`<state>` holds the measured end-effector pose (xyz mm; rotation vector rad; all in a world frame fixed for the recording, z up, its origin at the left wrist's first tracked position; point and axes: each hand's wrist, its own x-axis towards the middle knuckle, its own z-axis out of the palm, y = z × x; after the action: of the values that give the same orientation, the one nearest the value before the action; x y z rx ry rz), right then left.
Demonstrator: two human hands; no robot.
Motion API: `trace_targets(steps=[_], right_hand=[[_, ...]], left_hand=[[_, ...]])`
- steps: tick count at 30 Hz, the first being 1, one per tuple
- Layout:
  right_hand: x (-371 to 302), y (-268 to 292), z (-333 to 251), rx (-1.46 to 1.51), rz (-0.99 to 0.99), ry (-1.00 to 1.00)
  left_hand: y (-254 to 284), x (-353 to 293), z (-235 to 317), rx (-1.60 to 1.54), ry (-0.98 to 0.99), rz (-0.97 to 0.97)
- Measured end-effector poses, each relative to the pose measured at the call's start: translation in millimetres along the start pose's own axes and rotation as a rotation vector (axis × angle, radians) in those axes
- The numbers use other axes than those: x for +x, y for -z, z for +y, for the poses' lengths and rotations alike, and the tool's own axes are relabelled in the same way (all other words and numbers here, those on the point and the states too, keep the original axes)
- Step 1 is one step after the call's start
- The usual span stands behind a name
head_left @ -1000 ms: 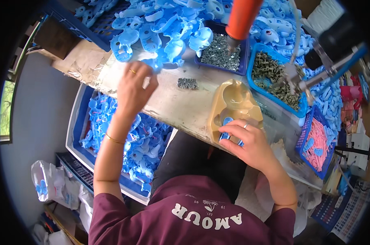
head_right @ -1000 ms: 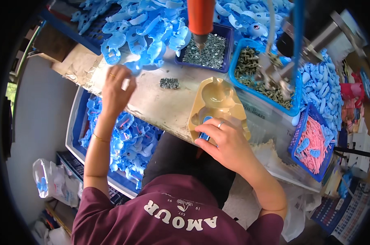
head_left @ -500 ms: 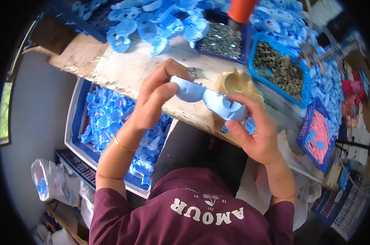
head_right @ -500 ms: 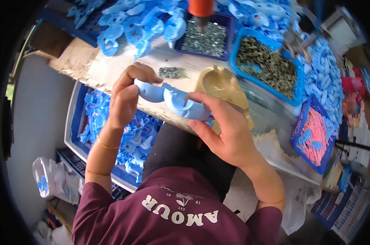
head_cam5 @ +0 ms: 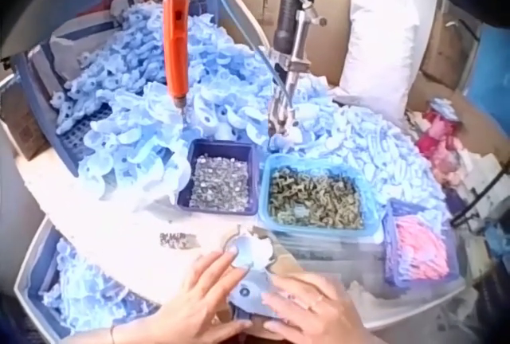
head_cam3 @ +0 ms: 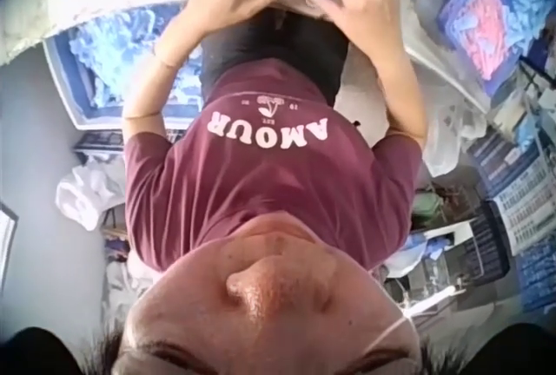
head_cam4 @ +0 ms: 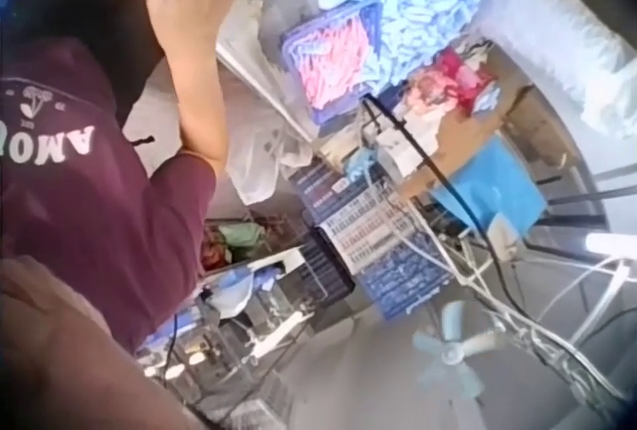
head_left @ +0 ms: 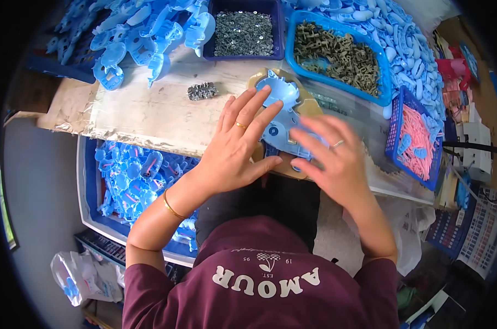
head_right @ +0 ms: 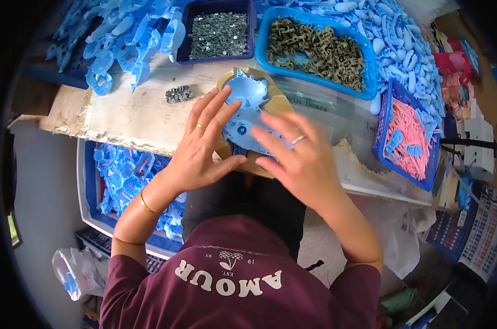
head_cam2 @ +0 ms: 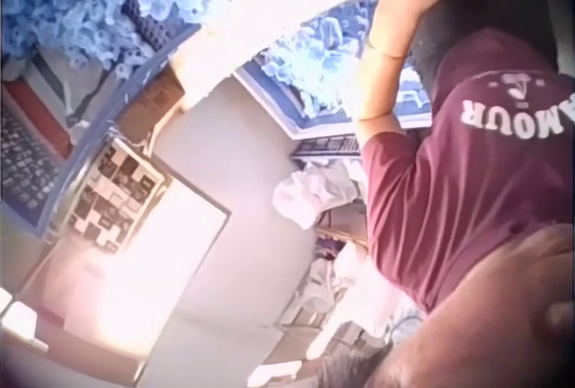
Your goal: Assembling small plastic toy components using manual and powered tools at a factory workbench.
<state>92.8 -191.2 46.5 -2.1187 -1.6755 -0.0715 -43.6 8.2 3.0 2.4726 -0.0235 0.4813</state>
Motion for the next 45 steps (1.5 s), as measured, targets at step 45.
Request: trace_targets(steps=[45], right_hand=[[84, -18, 203, -0.232, -0.024, -0.336]], left_hand=[[-18, 29, 21, 0.179, -0.123, -0.125]])
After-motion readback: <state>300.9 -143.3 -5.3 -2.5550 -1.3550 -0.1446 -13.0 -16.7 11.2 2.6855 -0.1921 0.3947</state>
